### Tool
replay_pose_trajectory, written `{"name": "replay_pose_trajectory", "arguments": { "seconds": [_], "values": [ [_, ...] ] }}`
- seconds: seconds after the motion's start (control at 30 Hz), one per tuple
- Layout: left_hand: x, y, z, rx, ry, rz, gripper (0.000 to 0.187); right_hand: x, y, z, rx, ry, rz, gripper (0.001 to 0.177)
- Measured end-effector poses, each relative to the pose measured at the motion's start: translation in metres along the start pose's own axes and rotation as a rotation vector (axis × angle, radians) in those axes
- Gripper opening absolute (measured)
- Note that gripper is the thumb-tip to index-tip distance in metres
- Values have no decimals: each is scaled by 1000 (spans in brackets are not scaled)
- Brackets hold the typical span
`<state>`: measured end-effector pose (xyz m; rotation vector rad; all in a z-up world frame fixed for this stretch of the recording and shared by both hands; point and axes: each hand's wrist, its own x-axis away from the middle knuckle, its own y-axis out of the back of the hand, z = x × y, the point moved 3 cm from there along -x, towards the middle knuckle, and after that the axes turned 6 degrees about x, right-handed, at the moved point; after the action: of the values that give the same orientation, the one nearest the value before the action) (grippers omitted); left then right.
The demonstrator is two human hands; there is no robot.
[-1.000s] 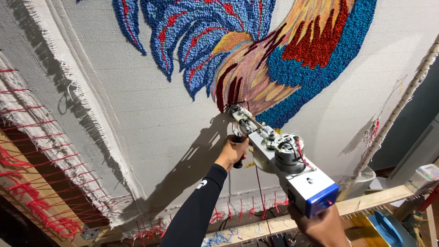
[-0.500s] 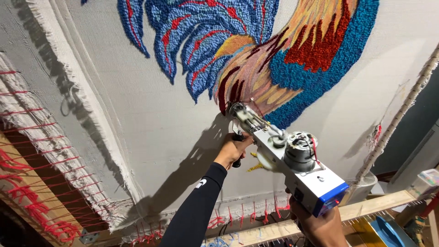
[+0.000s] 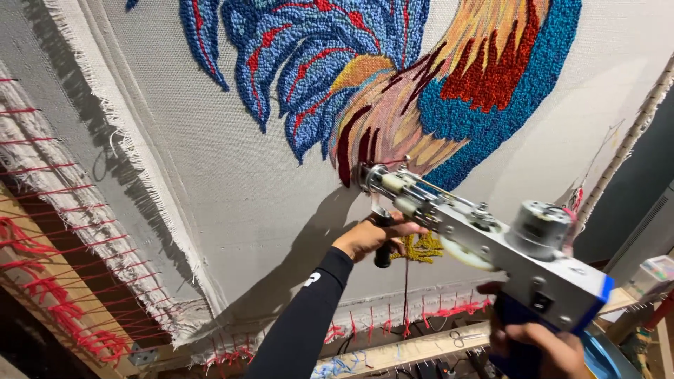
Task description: The person uses a tufting gun to create a rug featuring a rooster design.
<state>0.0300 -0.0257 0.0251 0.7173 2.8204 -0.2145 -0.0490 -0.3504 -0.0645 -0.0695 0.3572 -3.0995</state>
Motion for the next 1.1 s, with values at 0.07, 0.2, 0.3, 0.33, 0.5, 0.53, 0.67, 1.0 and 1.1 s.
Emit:
{"name": "replay_pose_trajectory", "arguments": {
  "seconds": [0.07, 0.2, 0.3, 0.33, 0.5, 0.53, 0.67, 1.0, 1.1],
  "values": [
    [-8, -4, 13, -4, -18, 18, 37, -13, 32, -19, -76, -32, -26, 49],
    [-6, -25, 0, -96, -19, 31, 40, -22, 62, -30, -293, 81, 252, 49],
    [-22, -24, 0, -89, -54, 73, 39, -31, 83, -31, -386, 166, 468, 50],
    [-21, -27, -4, -90, -53, 71, 39, -33, 87, -30, -387, 165, 470, 50],
    [-3, -49, -31, -210, -59, -74, 35, -4, 57, -3, -416, 91, 573, 70],
    [-6, -41, -18, -211, -58, -75, 35, -10, 62, -10, -417, 91, 573, 70],
    [-4, -33, -2, -10, -149, -85, 33, -19, 72, -24, -353, 103, 524, 63],
    [47, 7, -61, -927, -772, -1029, 30, -21, 68, -22, -361, 132, 507, 67],
    [41, 11, -62, -1088, -896, -1002, 25, -15, 50, -4, -310, 114, 556, 63]
  ]
}}
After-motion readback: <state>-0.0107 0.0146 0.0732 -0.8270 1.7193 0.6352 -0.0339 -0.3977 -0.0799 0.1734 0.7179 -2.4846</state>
